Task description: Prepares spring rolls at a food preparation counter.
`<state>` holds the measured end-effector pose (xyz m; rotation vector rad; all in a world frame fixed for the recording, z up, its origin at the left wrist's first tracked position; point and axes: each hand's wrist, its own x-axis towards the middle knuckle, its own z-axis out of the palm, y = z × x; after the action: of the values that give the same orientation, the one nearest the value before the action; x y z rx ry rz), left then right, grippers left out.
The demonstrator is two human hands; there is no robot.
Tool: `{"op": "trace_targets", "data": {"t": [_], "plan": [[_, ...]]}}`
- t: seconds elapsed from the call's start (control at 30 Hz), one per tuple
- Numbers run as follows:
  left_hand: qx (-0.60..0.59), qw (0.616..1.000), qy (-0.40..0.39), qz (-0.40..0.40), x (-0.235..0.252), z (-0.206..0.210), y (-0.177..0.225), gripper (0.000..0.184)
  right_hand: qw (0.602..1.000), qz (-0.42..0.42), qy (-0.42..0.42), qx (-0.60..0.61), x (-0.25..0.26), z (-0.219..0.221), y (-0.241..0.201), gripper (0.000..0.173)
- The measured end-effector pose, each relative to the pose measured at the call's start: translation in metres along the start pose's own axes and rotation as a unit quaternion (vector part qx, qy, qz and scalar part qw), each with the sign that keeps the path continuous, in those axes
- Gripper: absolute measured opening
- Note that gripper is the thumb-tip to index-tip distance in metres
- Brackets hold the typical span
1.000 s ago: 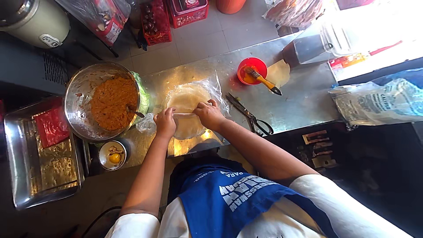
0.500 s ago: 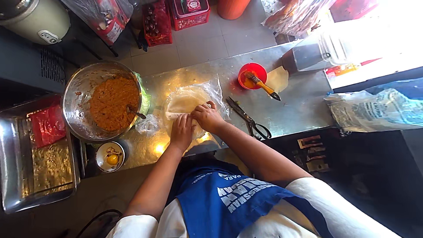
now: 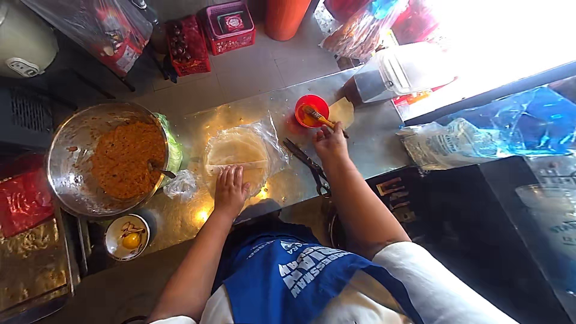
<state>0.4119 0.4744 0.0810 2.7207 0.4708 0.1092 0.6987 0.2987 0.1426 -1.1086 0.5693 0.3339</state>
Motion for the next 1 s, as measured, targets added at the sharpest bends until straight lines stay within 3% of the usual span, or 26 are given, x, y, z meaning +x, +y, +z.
{"op": "trace_targets", "data": {"t": [0.1,0.23,0.4,0.6,0.73,0.87,1.0], "plan": [[0.0,1.0,-0.005,0.0,-0.001,0.0,-0.001,0.06,0.974,-0.139,-0.01,-0.177,-0.011,-0.001,-0.017,0.042],[0.002,1.0,-0.015,0.001,-0.001,0.0,-0.002,0.06,0.876,-0.34,-0.078,-0.333,-0.032,-0.007,-0.041,0.04],[0.001,1.0,-0.014,-0.004,-0.003,0.0,-0.001,0.058,0.782,-0.505,-0.117,-0.344,-0.064,-0.003,-0.063,0.036],[-0.002,1.0,-0.029,-0.011,-0.004,-0.004,0.0,0.059,0.694,-0.634,-0.116,-0.321,-0.08,-0.006,-0.056,0.032],[-0.001,0.998,-0.067,-0.018,-0.002,-0.01,0.001,0.059,0.712,-0.602,-0.179,-0.316,-0.093,-0.006,-0.034,0.03],[-0.009,0.995,-0.09,-0.029,-0.002,-0.012,0.003,0.06,0.751,-0.446,-0.287,-0.394,-0.125,0.01,0.021,0.031],[0.002,0.999,-0.042,-0.004,-0.008,-0.004,0.001,0.058,0.725,-0.345,-0.382,-0.457,-0.137,0.03,0.088,0.028]]}}
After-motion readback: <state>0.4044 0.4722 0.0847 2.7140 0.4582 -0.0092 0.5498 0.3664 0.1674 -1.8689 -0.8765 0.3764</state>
